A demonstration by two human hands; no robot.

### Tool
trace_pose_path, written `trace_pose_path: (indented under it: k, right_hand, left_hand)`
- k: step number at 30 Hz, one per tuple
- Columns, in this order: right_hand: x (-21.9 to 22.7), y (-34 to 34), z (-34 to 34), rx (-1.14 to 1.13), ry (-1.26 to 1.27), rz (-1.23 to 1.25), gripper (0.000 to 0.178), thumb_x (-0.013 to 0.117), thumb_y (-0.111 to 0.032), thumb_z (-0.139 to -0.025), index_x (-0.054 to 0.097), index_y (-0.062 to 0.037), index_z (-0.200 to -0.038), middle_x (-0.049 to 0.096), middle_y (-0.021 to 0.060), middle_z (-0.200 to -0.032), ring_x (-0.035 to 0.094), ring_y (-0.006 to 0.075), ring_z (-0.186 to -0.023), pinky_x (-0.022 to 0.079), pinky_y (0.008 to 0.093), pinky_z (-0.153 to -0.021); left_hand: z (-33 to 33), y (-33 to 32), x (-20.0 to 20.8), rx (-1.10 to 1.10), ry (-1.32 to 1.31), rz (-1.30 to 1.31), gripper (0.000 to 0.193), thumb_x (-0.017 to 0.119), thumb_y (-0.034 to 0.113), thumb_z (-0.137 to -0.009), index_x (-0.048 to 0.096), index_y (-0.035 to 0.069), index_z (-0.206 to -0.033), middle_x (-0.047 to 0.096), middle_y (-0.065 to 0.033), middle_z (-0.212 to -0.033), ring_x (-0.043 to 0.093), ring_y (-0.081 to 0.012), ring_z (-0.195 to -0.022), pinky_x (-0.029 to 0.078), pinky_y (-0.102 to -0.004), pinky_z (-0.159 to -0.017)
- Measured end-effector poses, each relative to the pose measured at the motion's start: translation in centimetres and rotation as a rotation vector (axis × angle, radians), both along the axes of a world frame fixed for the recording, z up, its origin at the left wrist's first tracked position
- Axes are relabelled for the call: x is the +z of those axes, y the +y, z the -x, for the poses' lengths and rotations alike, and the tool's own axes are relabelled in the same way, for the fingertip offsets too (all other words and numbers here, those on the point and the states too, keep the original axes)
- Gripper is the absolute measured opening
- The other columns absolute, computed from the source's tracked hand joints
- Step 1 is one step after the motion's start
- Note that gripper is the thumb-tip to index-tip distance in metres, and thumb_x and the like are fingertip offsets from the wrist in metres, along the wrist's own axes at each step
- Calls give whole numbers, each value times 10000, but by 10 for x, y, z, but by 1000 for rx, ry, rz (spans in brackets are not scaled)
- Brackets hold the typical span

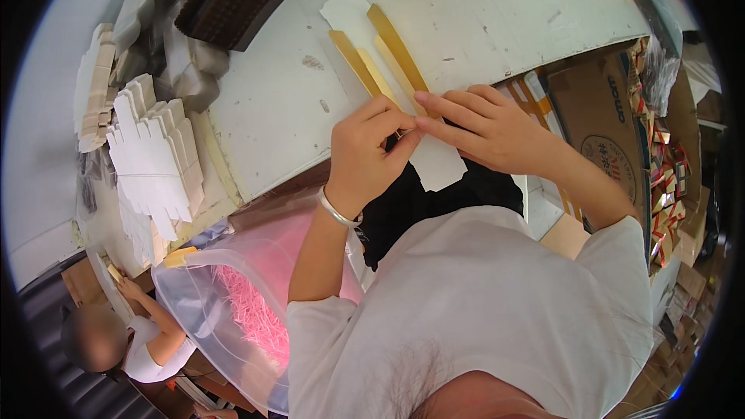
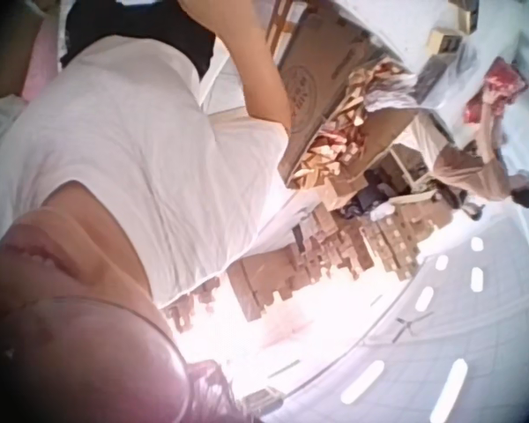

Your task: The person folds flat cardboard pieces into small rectangular boxes and places dark rectangular items inside them. The person repeatedly folds the cardboard, inserts the items, and sets the completed boxes aside on the table.

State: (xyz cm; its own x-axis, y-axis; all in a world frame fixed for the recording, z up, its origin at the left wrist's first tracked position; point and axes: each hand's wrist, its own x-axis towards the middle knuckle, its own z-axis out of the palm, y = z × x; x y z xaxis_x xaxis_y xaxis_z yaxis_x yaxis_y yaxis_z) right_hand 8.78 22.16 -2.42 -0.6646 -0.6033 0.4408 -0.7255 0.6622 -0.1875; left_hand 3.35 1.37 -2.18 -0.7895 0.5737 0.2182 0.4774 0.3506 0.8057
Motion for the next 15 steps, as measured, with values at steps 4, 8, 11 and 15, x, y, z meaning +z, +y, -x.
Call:
trace_pose_path:
  k: [4,8,11,15]
  right_hand:
    - [-16,-2,17,60,28,291,538,666,42,-687,560,-69,-1203,595,91,-1071,551,245,-909,453,335,-782]
    - [-9,-5,27,44,-344,532,446,693,25,-736,571,-70,-1154,594,68,-909,550,219,-848,466,331,-746]
    - [-8,-20,18,-47,-597,963,420,666,26,-808,515,-66,-1188,573,72,-831,529,177,-751,458,293,-660]
    - [-16,-24,18,-55,-403,866,535,689,15,-799,448,-74,-1269,591,82,-911,515,169,-723,448,295,-640]
  left_hand:
    - [6,-3,10,-112,-99,-36,162,741,126,-765,642,-1,-787,549,-53,-709,522,-171,-570,416,-269,-526]
    - [17,-15,13,-235,-231,-145,298,682,212,-860,559,-29,-985,589,-94,-803,558,-151,-649,440,-249,-583]
    - [9,-11,12,-164,-290,-190,320,602,182,-917,449,-1,-1131,603,-100,-899,564,-123,-719,455,-231,-610]
    - [3,-2,-7,-69,-197,-315,317,561,79,-926,376,25,-1179,583,-120,-1023,555,-106,-737,453,-225,-596]
